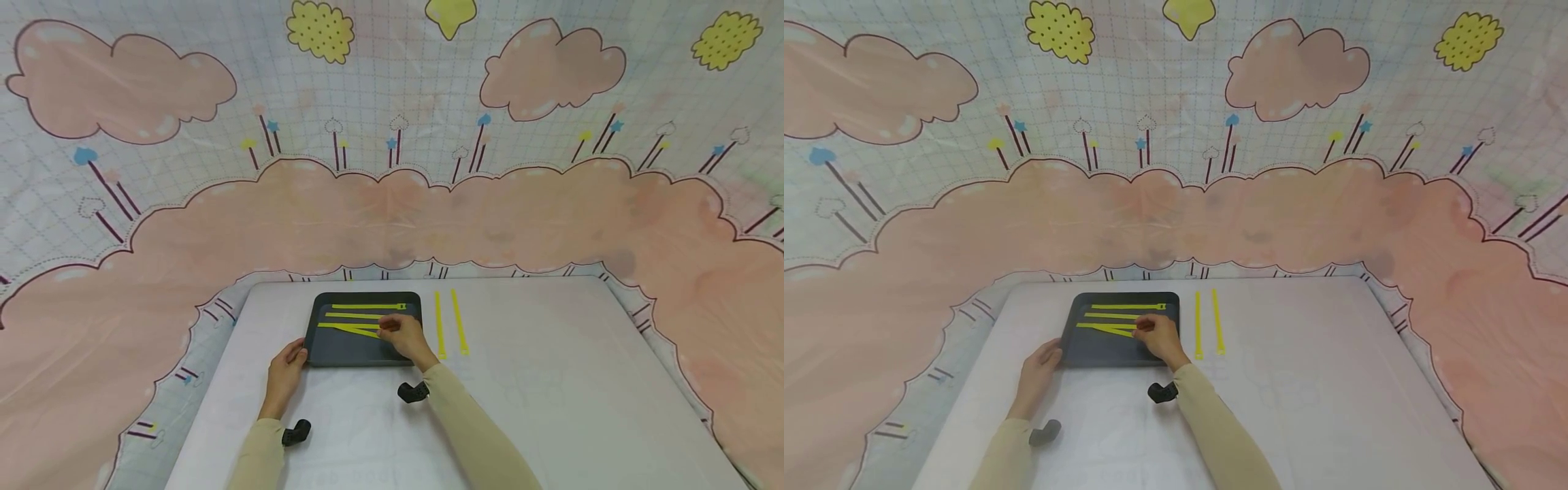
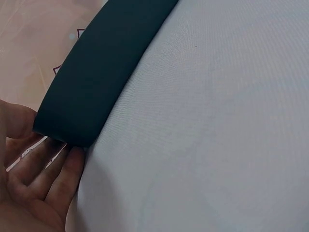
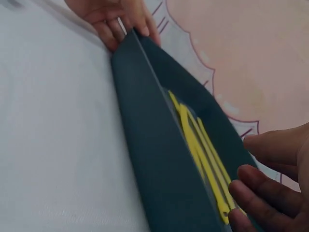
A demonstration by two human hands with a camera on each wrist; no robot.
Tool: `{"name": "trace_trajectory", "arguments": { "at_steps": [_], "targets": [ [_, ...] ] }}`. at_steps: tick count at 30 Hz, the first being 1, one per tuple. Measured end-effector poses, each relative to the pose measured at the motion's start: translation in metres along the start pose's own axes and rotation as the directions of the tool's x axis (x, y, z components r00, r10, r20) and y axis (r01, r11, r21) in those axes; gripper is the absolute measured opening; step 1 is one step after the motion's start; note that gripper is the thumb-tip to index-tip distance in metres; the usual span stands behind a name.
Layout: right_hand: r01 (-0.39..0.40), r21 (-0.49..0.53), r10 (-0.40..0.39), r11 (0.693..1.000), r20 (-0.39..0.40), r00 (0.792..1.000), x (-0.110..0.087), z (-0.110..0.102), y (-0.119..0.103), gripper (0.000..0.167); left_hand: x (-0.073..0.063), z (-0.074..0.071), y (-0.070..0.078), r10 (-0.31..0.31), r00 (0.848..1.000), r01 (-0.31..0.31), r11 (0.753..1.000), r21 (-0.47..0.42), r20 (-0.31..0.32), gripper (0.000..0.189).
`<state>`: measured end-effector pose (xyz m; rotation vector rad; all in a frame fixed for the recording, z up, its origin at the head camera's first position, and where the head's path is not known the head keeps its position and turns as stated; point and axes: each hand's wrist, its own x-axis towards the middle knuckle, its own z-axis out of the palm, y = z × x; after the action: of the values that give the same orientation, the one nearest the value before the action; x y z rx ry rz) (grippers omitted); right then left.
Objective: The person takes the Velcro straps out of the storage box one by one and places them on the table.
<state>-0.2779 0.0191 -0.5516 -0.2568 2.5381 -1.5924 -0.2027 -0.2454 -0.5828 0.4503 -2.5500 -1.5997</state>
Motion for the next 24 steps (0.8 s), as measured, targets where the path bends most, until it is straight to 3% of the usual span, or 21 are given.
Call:
{"name": "trace_trajectory", "arguments": {
  "at_steps": [9,24],
  "targets": [
    [0.032,-0.128,-0.029,0.991,0.025,0.999,0.002,0.002,0.0083,0.022,0.0,0.0009,-0.0004,0.0,1.0,0.0,1.0,0.007,-0.006,0.04],
    [-0.006,-0.154,0.017,0.988,0.07,0.997,0.0026,0.0044,0.0105,0.023,0.002,-0.0007,-0.0022,-0.002,1.0,0.002,1.0,-0.002,0.01,0.039]
  ]
}}
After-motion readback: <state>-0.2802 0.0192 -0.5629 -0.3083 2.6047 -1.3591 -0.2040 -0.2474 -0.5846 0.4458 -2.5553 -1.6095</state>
